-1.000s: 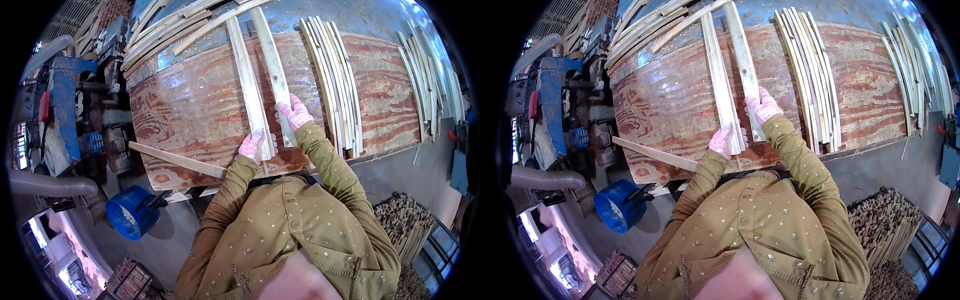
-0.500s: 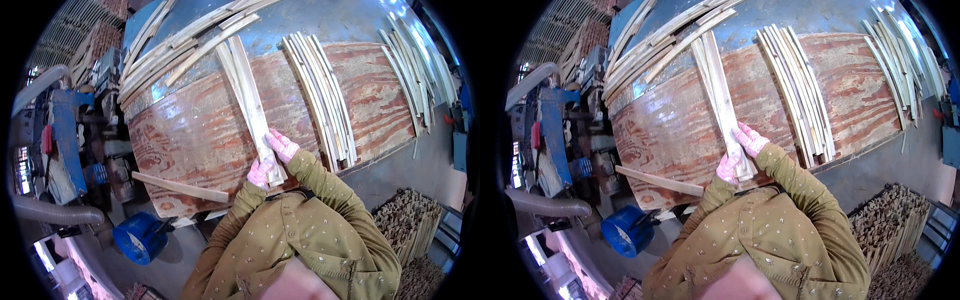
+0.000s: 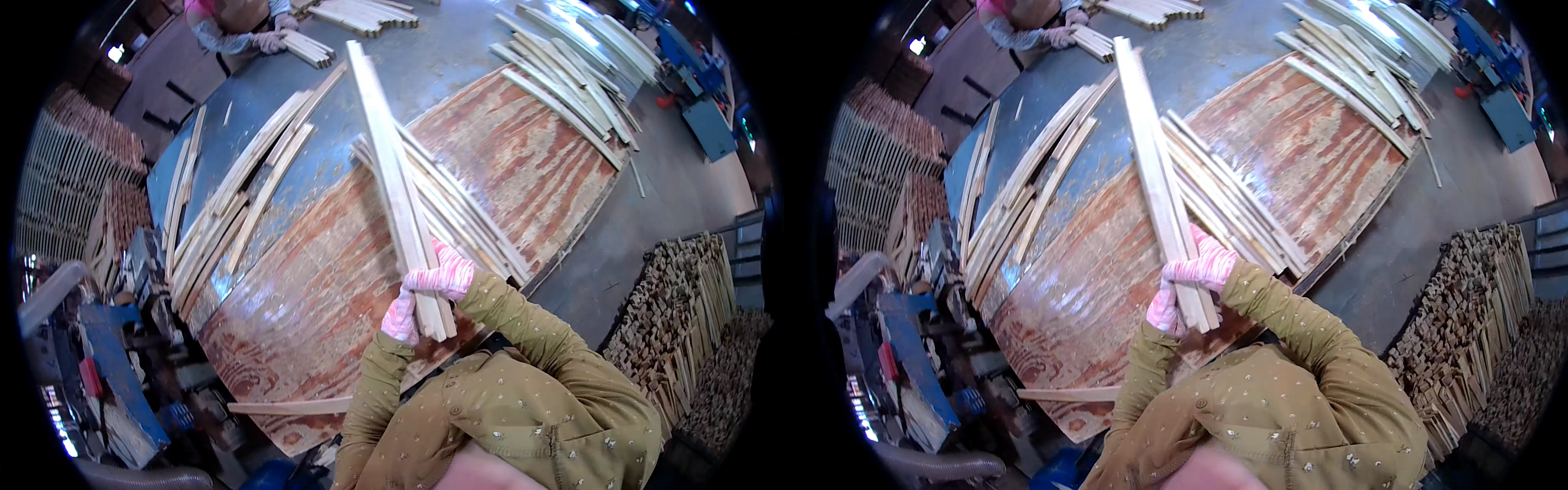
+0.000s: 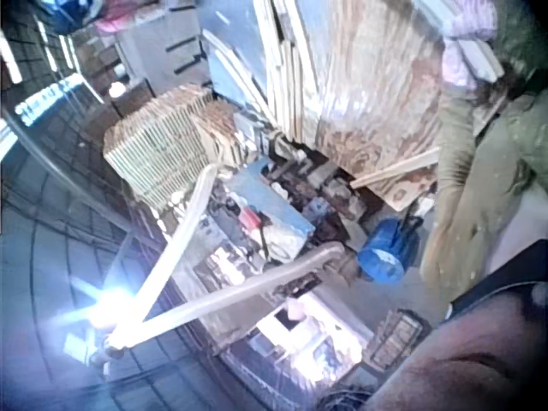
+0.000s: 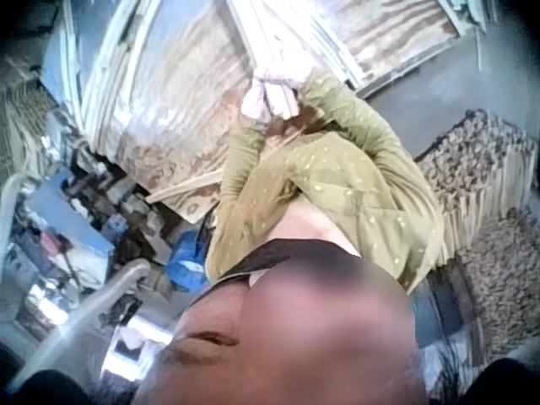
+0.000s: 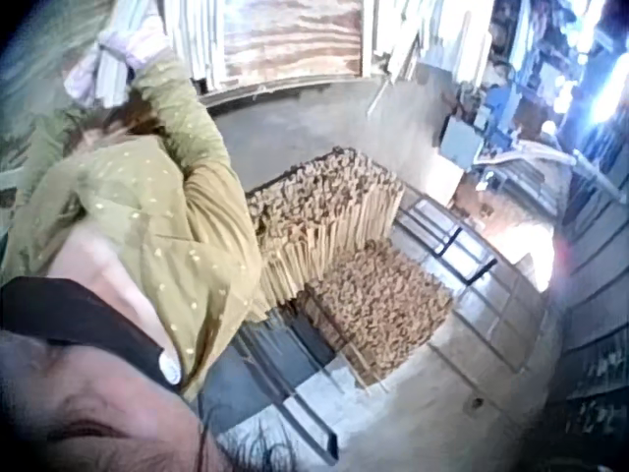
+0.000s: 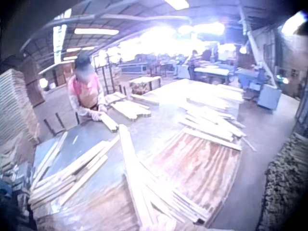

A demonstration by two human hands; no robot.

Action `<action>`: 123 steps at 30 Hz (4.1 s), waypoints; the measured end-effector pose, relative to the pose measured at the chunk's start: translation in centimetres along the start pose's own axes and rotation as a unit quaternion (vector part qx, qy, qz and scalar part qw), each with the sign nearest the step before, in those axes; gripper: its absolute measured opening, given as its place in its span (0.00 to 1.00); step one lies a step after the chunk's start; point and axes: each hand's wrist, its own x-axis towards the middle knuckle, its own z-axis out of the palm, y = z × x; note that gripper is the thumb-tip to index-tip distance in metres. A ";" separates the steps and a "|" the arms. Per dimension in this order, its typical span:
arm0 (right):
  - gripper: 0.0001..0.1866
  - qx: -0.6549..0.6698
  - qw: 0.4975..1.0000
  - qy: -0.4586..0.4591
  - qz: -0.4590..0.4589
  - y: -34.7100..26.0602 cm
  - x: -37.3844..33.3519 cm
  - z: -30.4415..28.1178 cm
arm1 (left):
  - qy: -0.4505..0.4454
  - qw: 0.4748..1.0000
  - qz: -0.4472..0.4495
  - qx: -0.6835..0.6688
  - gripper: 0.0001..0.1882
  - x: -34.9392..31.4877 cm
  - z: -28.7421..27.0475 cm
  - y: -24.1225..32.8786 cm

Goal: The person sorts and stacks thin wooden strips on a large workbench in a workshop. They pick up strips from a pile, align them, and place them into a neat stack, occasionally moving to different areas of the bench to continue the process.

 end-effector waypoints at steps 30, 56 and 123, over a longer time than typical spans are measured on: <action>0.26 -0.102 0.991 0.023 0.078 -17.9 -10.6 -47.5 | -0.016 0.987 -0.036 -0.159 0.33 32.4 26.6 -25.7; 0.58 -0.382 0.924 0.024 -0.001 -35.4 -6.7 -53.6 | 0.075 0.991 0.109 -0.030 0.40 52.2 37.3 -22.3; 0.20 -0.708 0.672 0.185 0.118 -76.2 1.9 -138.8 | 0.186 0.969 0.106 -0.128 0.35 121.4 76.1 -50.5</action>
